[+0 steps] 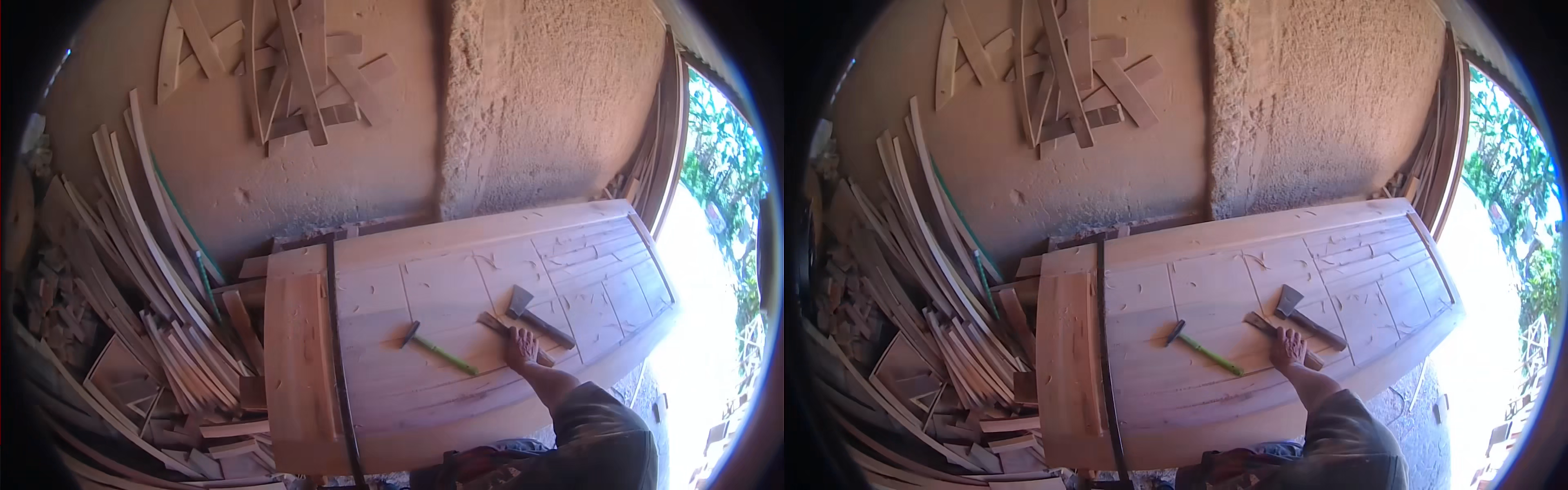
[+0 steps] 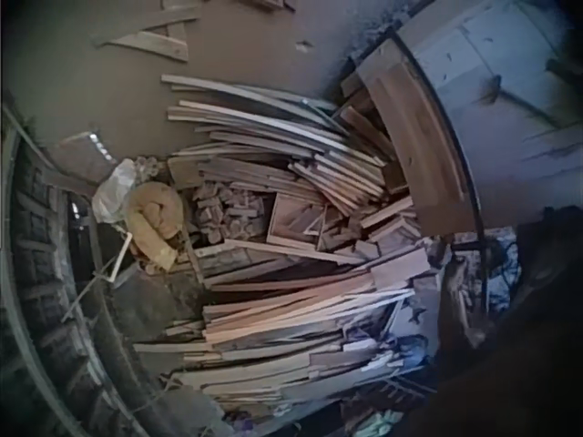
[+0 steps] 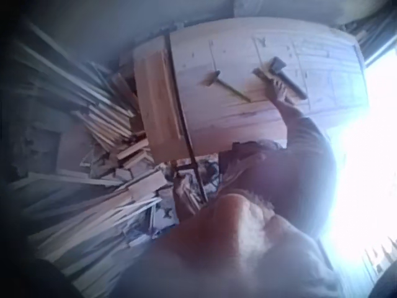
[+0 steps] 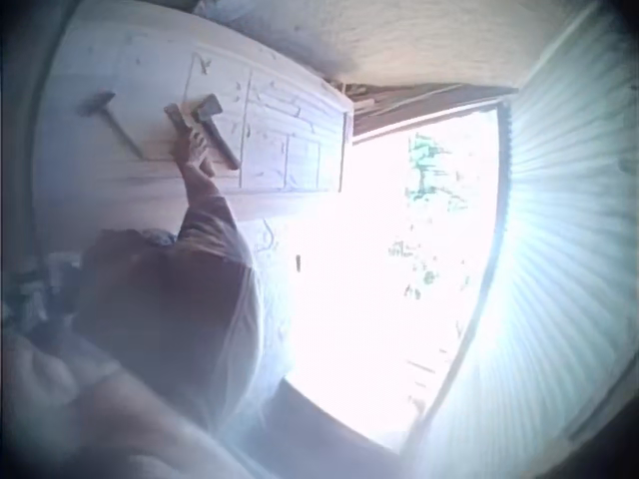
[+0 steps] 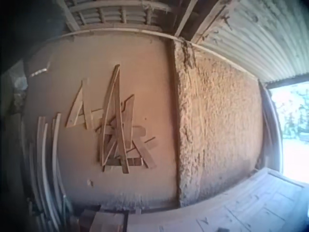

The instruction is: The person uses a chisel and hammer to cut a notch in a wood plank and then uses a hand saw to cut through the wood.

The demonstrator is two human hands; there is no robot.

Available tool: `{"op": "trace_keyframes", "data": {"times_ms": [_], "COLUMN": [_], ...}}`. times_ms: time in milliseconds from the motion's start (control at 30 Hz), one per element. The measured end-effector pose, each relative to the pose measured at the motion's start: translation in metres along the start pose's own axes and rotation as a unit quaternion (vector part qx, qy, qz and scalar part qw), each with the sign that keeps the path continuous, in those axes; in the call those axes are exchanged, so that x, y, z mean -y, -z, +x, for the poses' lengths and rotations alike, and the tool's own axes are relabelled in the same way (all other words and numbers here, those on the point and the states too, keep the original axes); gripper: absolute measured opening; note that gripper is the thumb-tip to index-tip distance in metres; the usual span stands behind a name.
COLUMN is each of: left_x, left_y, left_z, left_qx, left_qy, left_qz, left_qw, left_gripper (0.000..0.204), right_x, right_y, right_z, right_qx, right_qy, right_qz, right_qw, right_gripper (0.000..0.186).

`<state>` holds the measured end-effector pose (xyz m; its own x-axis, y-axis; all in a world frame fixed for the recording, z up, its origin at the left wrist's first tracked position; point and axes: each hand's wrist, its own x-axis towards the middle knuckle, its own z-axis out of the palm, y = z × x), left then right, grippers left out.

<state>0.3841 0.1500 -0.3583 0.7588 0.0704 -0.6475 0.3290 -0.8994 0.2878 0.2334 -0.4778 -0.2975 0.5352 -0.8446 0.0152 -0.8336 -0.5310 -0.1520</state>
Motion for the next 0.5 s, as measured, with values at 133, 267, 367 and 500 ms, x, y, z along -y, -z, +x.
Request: {"op": "trace_keyframes", "data": {"times_ms": [133,267,367,500], "left_x": [-0.002,0.003,0.031,0.077], "left_y": [-0.028,-0.049,-0.023,0.017], "left_z": [-0.015,-0.030,-0.020,-0.005], "left_qx": [-0.210,-0.422,-0.255,0.227], "left_qy": [-0.043,-0.043,-0.042,0.082], "left_qz": [0.077,0.120,0.080,-0.151], "left_qw": [0.974,0.897,0.963,0.959], "left_gripper": [0.034,0.034,0.034,0.034], "right_x": [-0.002,-0.001,0.002,0.004], "right_y": [0.002,0.000,-0.002,0.007], "right_z": [0.000,0.000,0.001,-0.003], "right_qx": [-0.022,0.010,0.026,0.042], "right_qy": [0.009,0.005,0.002,0.002], "right_qz": [0.005,0.008,-0.003,-0.015], "right_qw": [1.000,1.000,1.000,0.999], "right_gripper": [0.032,0.034,0.036,0.037]}}
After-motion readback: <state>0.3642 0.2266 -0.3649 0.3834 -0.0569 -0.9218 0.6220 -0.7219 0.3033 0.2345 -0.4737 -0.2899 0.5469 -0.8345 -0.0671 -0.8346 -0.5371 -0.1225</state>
